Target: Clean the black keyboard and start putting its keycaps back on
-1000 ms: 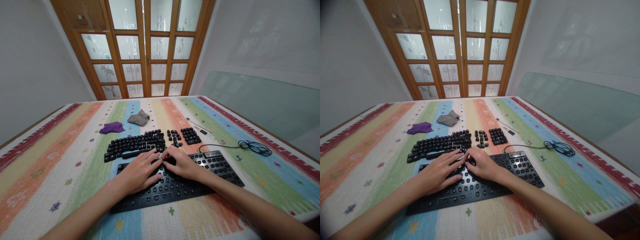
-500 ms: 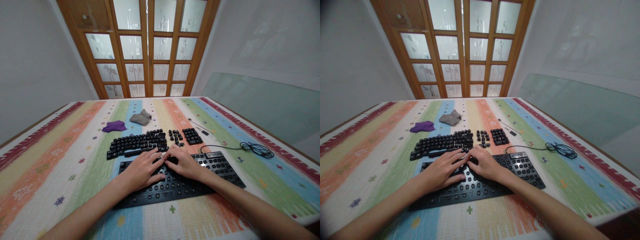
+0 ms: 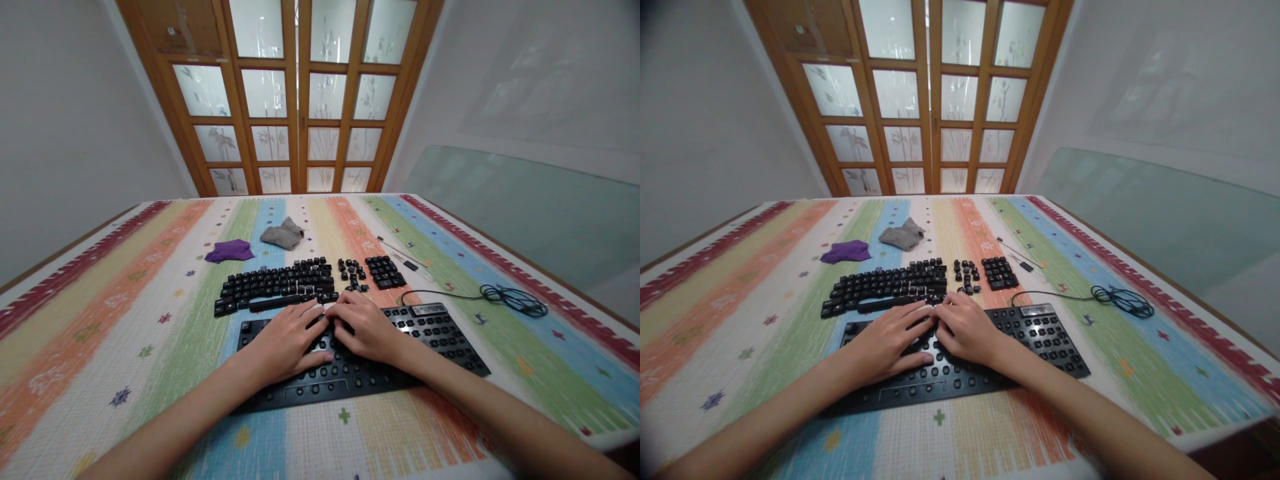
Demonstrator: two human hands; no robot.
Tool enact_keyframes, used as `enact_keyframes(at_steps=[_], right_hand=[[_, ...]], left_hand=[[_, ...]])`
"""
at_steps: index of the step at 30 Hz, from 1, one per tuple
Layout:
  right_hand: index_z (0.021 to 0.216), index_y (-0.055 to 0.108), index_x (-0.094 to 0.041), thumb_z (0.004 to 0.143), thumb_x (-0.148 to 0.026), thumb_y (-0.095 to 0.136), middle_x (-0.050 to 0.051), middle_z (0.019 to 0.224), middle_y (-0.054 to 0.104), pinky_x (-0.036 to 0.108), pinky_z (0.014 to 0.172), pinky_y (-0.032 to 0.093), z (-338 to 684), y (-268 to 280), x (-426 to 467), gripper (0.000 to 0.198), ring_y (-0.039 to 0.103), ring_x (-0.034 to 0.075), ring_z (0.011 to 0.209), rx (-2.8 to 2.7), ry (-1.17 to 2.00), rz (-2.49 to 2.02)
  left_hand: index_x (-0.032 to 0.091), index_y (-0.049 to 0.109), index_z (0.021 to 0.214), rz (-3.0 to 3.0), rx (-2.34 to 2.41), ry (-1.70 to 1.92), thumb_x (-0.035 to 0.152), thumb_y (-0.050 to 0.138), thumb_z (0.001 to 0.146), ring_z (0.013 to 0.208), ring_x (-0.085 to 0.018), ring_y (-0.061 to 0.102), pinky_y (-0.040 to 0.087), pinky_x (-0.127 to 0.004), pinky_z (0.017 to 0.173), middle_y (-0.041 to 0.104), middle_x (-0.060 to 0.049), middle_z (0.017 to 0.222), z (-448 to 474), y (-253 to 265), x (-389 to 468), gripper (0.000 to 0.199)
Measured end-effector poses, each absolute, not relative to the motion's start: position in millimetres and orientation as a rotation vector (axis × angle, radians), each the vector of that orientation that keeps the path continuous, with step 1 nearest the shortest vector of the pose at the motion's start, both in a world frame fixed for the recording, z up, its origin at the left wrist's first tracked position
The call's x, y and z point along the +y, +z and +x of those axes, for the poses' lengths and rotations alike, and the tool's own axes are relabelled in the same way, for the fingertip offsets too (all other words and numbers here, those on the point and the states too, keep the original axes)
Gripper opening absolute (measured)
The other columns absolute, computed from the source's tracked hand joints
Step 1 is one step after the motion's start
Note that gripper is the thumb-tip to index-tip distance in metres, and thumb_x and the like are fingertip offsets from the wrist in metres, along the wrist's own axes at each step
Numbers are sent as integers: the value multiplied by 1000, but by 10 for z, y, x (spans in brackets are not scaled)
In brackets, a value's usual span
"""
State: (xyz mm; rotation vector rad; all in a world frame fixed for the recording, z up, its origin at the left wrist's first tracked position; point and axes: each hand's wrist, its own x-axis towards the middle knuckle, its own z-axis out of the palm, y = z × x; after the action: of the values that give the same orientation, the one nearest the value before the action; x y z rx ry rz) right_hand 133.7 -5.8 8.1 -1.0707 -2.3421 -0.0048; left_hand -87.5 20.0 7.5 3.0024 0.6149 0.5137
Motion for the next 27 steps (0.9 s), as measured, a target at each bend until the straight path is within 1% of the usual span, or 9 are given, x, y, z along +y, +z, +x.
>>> enact_keyframes(at_steps=[7,13,17,22,27], right_hand=[[90,66,-15,87,-12,51,9,83,62,35,74,48,1368,139,-19,16,58,22,81,-2368,118,-1067],[90,67,-16,90,-15,54,9,88,62,35,78,50,1415,201,121,13,60,20,85,-2340,250,-1065],[91,68,-16,88,-13,56,9,89,63,37,80,51,1430,218,275,13,60,21,88,-2304,250,-1075],[93,66,-18,82,-7,54,8,92,70,39,86,49,1404,226,542,19,58,23,96,-2197,154,-1051],[92,67,-19,81,-10,57,7,94,72,41,89,46,1399,217,844,18,57,24,97,-2145,108,-1161]], left_hand=[[12,53,134,3018,645,479,59,45,98,131,-31,51,44,-45,107,57,-15,139,-878,78,184,59],[12,54,133,3025,651,506,60,43,99,130,-30,53,44,-45,106,59,-16,136,-871,81,165,60],[13,55,132,3023,657,514,60,43,99,130,-30,53,44,-45,107,60,-16,136,-870,74,162,59],[14,57,129,3010,672,482,58,45,98,129,-30,53,44,-46,107,61,-15,134,-874,74,156,54],[13,56,130,3025,662,473,56,49,98,129,-31,54,44,-45,106,60,-17,134,-867,78,159,55]])
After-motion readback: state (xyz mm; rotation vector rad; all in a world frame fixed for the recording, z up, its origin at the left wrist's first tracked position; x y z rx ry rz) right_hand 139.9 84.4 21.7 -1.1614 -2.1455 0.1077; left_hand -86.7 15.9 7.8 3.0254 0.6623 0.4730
